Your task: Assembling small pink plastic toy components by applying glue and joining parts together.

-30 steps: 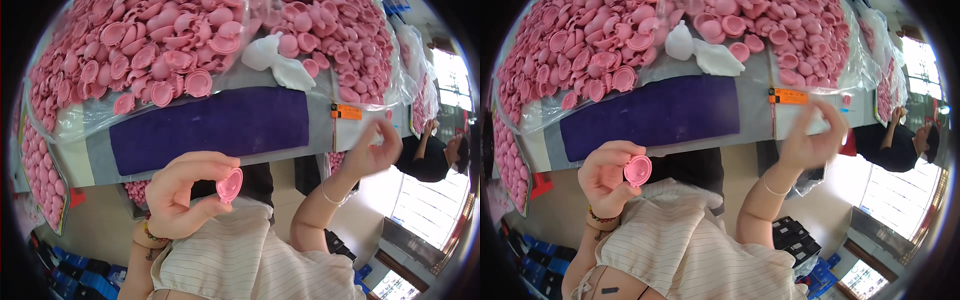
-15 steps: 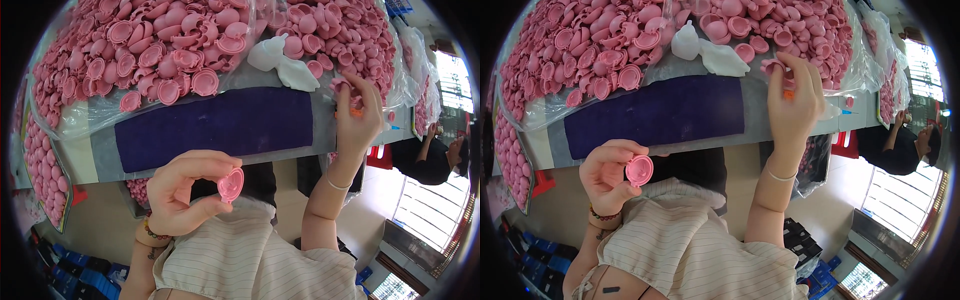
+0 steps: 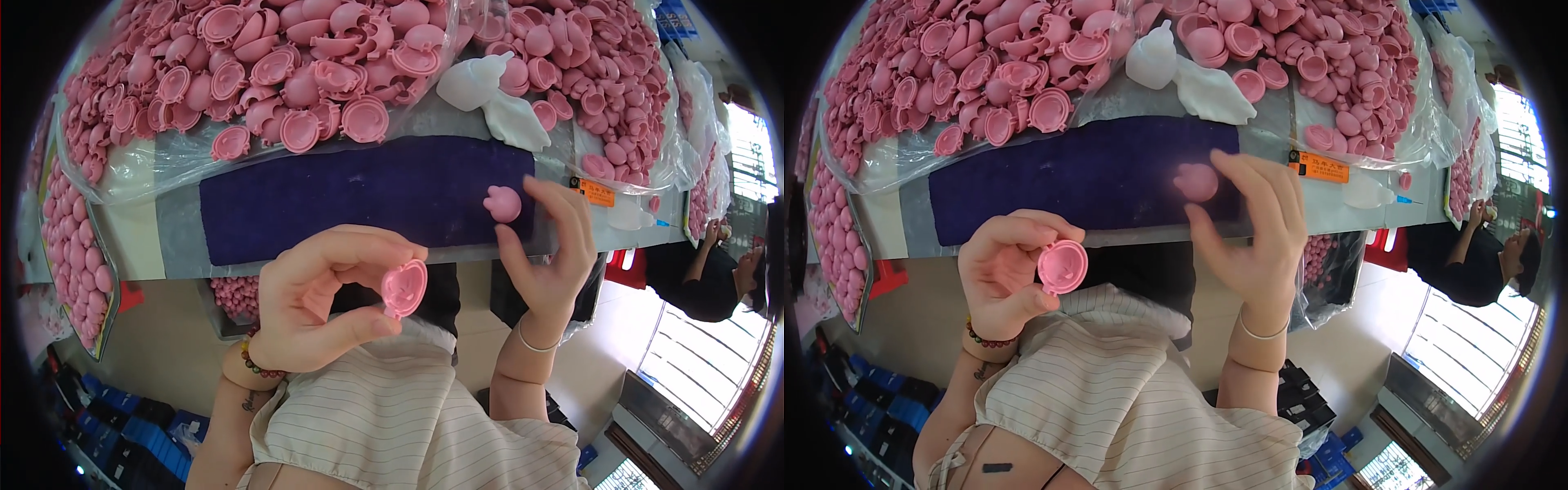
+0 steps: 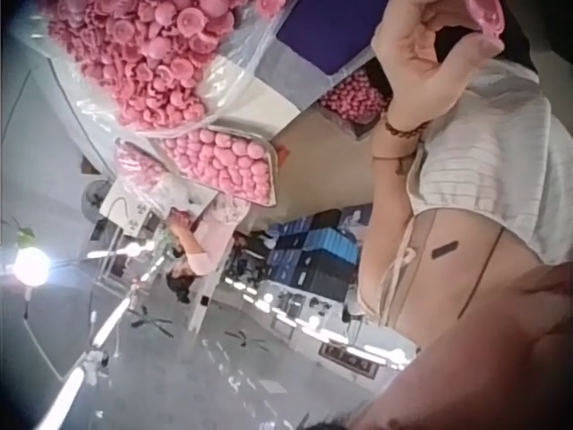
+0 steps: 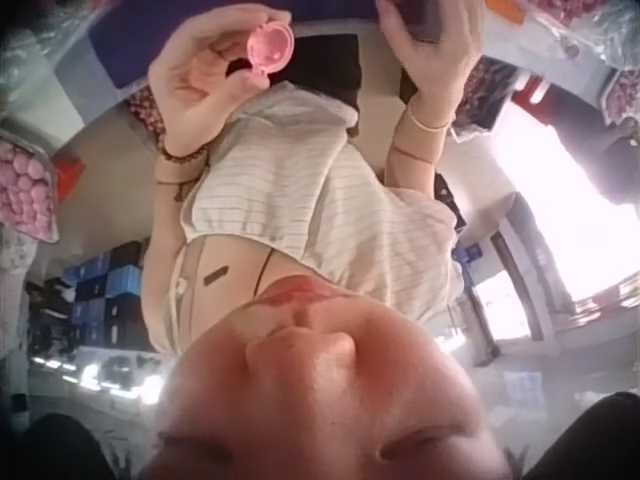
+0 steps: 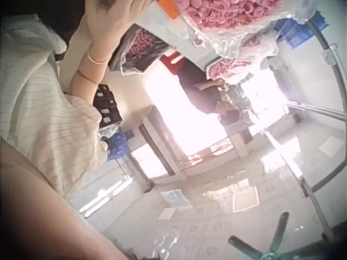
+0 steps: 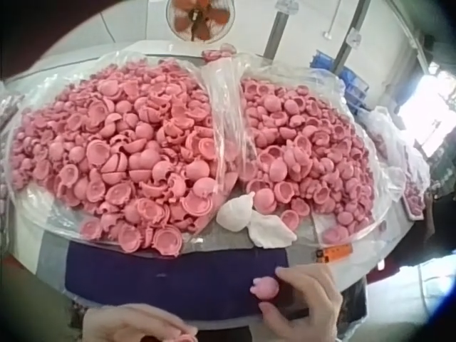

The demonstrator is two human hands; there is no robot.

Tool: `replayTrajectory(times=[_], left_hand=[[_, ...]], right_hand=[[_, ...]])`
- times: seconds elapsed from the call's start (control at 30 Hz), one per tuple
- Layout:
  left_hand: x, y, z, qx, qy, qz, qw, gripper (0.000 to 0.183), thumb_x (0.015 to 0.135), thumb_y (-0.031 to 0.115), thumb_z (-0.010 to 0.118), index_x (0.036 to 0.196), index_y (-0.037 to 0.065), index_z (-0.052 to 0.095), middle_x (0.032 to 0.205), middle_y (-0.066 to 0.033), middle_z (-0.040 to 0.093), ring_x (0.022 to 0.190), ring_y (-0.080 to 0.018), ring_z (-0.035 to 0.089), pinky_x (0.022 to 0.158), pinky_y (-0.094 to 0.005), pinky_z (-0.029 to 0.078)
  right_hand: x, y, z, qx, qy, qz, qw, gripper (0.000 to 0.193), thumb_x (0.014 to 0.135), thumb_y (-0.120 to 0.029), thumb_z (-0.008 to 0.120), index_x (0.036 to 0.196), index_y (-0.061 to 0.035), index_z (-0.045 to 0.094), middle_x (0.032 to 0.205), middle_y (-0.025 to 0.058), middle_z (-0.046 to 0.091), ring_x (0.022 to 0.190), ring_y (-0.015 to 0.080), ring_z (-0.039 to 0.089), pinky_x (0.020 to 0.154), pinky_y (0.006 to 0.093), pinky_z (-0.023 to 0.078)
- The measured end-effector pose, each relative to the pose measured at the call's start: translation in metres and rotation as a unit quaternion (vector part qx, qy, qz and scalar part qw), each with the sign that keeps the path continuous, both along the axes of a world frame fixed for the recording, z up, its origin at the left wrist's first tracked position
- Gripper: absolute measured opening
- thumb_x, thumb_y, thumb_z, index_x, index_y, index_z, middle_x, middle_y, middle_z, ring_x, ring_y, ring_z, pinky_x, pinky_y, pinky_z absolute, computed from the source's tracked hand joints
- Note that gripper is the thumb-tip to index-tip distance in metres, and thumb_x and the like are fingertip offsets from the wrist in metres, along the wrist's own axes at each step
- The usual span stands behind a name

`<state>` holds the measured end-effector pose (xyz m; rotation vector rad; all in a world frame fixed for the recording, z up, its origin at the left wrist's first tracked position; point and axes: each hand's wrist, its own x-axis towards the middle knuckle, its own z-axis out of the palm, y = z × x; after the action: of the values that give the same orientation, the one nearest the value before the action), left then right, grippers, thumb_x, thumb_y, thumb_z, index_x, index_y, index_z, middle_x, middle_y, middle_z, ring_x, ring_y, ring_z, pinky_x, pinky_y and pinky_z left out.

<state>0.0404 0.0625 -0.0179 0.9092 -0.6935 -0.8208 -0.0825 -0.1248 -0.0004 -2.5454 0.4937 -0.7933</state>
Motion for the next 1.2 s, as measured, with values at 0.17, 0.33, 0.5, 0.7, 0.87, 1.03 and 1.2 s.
replayTrajectory(times=[0.17, 0.33, 0.5, 0.7, 0.87, 1.03, 1.2], left_hand=[[-0.005, -0.002, 0.008, 0.041, 0.078, -0.017, 0.996, 0.042, 0.068, -0.003, 0.064, 0.105, -0.006, 0.045, 0.106, -0.0167, 0.049, 0.091, -0.0172, 0.054, 0.077, -0.0269, 0.045], [-0.007, -0.002, 0.004, 0.028, 0.027, -0.010, 0.999, 0.042, 0.067, 0.000, 0.066, 0.103, -0.005, 0.045, 0.106, -0.0174, 0.048, 0.092, -0.0186, 0.053, 0.079, -0.0280, 0.045], [-0.007, -0.001, 0.002, 0.051, -0.022, 0.010, 0.998, 0.041, 0.066, 0.001, 0.067, 0.101, -0.005, 0.047, 0.105, -0.0194, 0.047, 0.093, -0.0193, 0.052, 0.081, -0.0283, 0.043], [-0.005, -0.006, 0.002, 0.075, -0.199, 0.076, 0.974, 0.035, 0.062, 0.004, 0.070, 0.095, -0.002, 0.057, 0.101, -0.0159, 0.053, 0.084, -0.0160, 0.055, 0.071, -0.0246, 0.045], [0.002, -0.008, -0.011, 0.021, -0.130, 0.015, 0.991, 0.051, 0.058, 0.007, 0.075, 0.102, -0.004, 0.052, 0.104, -0.0195, 0.051, 0.086, -0.0185, 0.054, 0.076, -0.0266, 0.043], [-0.001, -0.007, -0.005, 0.048, -0.022, 0.019, 0.998, 0.051, 0.054, 0.010, 0.077, 0.097, -0.005, 0.055, 0.095, -0.0164, 0.056, 0.086, -0.0193, 0.055, 0.073, -0.0265, 0.045], [0.000, -0.001, -0.006, 0.011, -0.044, 0.037, 0.998, 0.049, 0.050, 0.012, 0.080, 0.090, -0.003, 0.057, 0.088, -0.0132, 0.058, 0.082, -0.0191, 0.056, 0.070, -0.0257, 0.046]], right_hand=[[0.004, 0.003, 0.002, -0.051, 0.032, 0.041, 0.997, 0.035, 0.055, -0.003, 0.066, 0.088, 0.0022, 0.057, 0.085, 0.0114, 0.057, 0.076, 0.0216, 0.052, 0.066, 0.0271, 0.041], [0.013, 0.039, 0.011, 0.213, -0.126, 0.213, 0.945, 0.030, 0.054, -0.001, 0.067, 0.082, 0.0032, 0.058, 0.086, 0.0162, 0.056, 0.073, 0.0236, 0.055, 0.062, 0.0296, 0.044], [0.016, 0.047, -0.003, 0.197, -0.116, 0.198, 0.953, 0.031, 0.053, -0.004, 0.070, 0.081, 0.0026, 0.059, 0.084, 0.0143, 0.056, 0.071, 0.0210, 0.056, 0.060, 0.0263, 0.046], [0.012, 0.051, -0.008, 0.204, -0.134, 0.173, 0.954, 0.034, 0.055, 0.001, 0.071, 0.087, -0.0038, 0.061, 0.085, 0.0081, 0.055, 0.069, 0.0171, 0.055, 0.057, 0.0232, 0.047], [0.012, 0.061, -0.008, 0.094, -0.152, 0.172, 0.969, 0.032, 0.054, 0.003, 0.069, 0.084, -0.0049, 0.061, 0.077, 0.0036, 0.053, 0.063, 0.0160, 0.052, 0.051, 0.0237, 0.044], [-0.007, 0.046, -0.006, 0.024, -0.148, 0.103, 0.983, 0.018, 0.064, -0.003, 0.063, 0.075, -0.0037, 0.049, 0.071, 0.0080, 0.050, 0.066, 0.0226, 0.049, 0.054, 0.0314, 0.041], [-0.035, -0.005, -0.023, -0.096, -0.294, -0.192, 0.931, 0.017, 0.070, -0.001, 0.052, 0.085, 0.0063, 0.051, 0.079, 0.0114, 0.051, 0.073, 0.0167, 0.047, 0.064, 0.0247, 0.039]])
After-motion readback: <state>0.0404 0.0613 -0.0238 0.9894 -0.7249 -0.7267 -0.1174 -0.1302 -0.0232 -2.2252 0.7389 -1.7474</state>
